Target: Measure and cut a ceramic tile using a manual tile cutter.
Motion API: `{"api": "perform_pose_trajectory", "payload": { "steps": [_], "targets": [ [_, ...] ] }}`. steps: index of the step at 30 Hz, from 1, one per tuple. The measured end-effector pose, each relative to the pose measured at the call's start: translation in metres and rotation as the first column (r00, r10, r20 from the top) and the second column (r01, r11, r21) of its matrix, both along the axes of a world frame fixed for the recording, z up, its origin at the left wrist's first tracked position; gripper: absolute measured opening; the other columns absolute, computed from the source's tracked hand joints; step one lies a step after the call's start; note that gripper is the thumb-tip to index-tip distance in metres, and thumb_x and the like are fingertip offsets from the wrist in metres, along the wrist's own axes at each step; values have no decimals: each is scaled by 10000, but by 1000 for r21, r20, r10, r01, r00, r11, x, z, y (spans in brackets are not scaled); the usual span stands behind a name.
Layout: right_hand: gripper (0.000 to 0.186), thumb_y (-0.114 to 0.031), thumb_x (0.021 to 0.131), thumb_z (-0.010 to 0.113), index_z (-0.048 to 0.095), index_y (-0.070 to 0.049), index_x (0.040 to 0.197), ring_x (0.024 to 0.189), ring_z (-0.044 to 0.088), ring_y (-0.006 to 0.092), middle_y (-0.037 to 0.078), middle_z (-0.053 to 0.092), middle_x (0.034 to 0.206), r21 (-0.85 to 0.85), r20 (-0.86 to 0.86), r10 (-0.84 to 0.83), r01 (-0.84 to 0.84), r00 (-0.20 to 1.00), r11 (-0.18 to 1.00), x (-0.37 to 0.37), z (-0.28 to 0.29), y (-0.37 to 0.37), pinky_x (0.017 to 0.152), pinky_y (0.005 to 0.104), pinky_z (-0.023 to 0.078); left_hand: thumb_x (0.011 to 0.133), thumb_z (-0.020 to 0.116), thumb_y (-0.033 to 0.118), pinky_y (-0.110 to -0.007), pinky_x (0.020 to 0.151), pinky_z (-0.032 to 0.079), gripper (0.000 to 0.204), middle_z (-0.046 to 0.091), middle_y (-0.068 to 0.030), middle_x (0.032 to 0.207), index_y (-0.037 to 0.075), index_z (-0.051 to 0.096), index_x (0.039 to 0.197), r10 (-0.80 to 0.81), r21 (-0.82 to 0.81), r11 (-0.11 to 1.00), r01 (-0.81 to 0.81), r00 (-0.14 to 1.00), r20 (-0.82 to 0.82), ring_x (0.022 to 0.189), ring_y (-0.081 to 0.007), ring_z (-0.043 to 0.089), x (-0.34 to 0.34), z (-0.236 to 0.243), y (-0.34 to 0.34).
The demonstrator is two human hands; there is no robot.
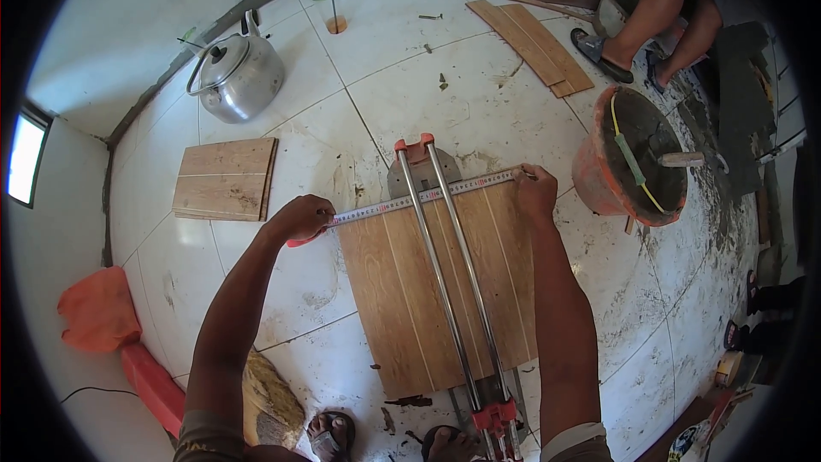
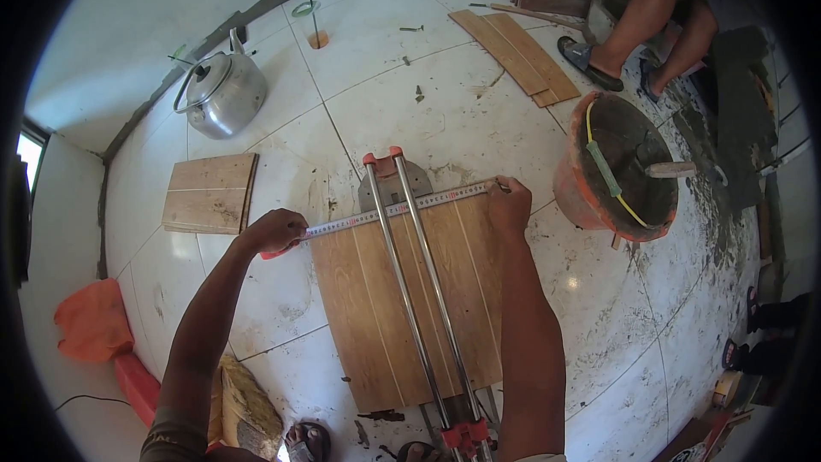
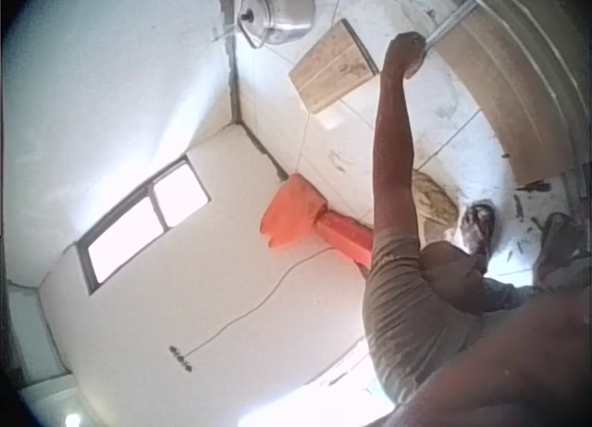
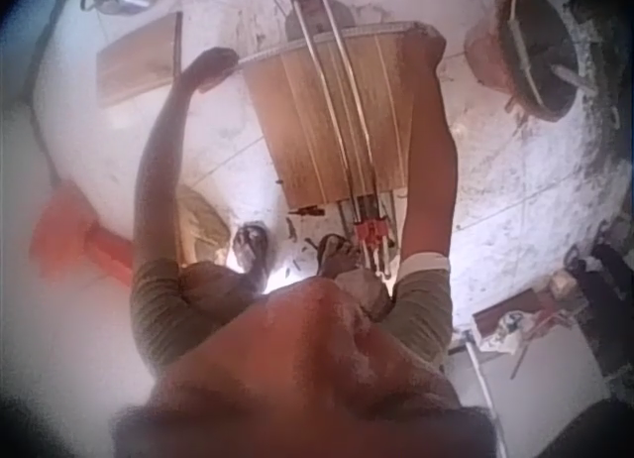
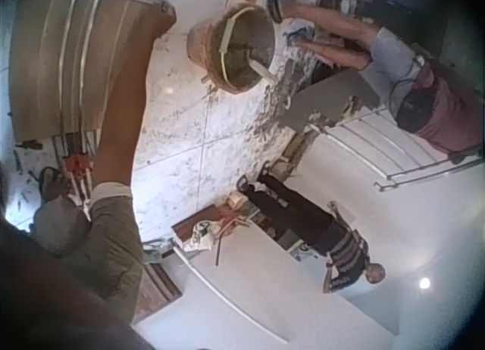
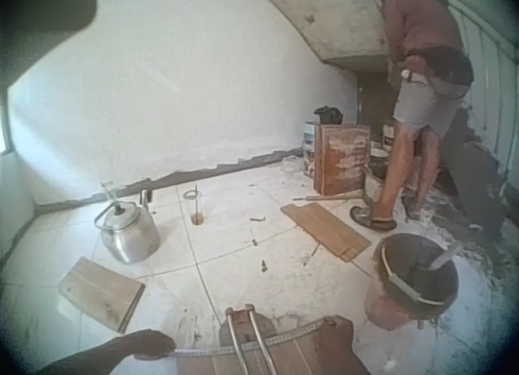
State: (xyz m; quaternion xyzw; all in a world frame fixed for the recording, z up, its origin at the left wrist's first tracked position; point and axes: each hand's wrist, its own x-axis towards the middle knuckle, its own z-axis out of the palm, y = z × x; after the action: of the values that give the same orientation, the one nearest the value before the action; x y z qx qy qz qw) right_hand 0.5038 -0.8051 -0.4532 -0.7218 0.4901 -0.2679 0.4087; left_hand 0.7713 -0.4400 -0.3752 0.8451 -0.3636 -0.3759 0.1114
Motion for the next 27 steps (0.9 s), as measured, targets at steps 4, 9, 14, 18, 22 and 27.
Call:
{"api": "perform_pose_trajectory", "payload": {
  "steps": [4, 9, 14, 18, 22, 27],
  "targets": [
    [335, -152, 819, 733, 722, 38, 1095, 903, 703, 260, 197, 738, 994, 27, 24, 2, -3, 1000, 1000, 3, 4, 2, 837, 335, 521, 899, 639, 165, -336, 676, 530, 185, 726, -94, 782, 16, 734, 954, 83, 3, 997, -83, 995, -60, 672, -190, 677, -1, 0, 3],
    [329, -140, 820, 734, 723, 42, 1093, 896, 703, 254, 198, 740, 980, 18, 25, 12, -12, 1000, 1000, 6, 6, 4, 832, 331, 521, 892, 640, 137, -303, 636, 521, 166, 713, -70, 751, 14, 742, 938, 169, -19, 985, -172, 979, -112, 630, -146, 648, 2, -6, 8],
    [327, -130, 824, 733, 720, 45, 1100, 887, 698, 258, 201, 738, 962, 21, 11, -1, 0, 1000, 1000, 3, 5, 2, 830, 333, 520, 890, 643, 137, -301, 625, 520, 171, 712, -71, 748, 7, 745, 936, 181, -27, 982, -185, 977, -113, 614, -143, 643, -2, -3, 6],
    [320, -125, 825, 732, 722, 45, 1097, 877, 694, 259, 201, 737, 955, 27, 23, 0, -1, 1000, 1000, 4, 4, 2, 827, 336, 519, 898, 652, 109, -291, 555, 496, 158, 682, -75, 702, -25, 731, 923, 177, -67, 980, -186, 976, -128, 543, -125, 603, -2, -5, 9],
    [324, -127, 826, 733, 721, 45, 1100, 892, 694, 258, 203, 736, 970, 28, 29, 6, -7, 1000, 1000, 5, 5, 1, 838, 335, 517, 899, 655, 106, -290, 546, 492, 154, 681, -74, 698, -25, 732, 919, 174, -73, 980, -184, 976, -129, 533, -124, 598, -3, -5, 9],
    [325, -129, 826, 734, 721, 45, 1101, 904, 693, 258, 199, 736, 982, 15, 1, 17, -17, 1000, 1000, 4, 2, -3, 845, 333, 515, 901, 662, 105, -288, 531, 486, 152, 678, -75, 696, -26, 735, 926, 190, -85, 975, -205, 970, -151, 523, -121, 589, -4, -4, 10]
  ]
}}
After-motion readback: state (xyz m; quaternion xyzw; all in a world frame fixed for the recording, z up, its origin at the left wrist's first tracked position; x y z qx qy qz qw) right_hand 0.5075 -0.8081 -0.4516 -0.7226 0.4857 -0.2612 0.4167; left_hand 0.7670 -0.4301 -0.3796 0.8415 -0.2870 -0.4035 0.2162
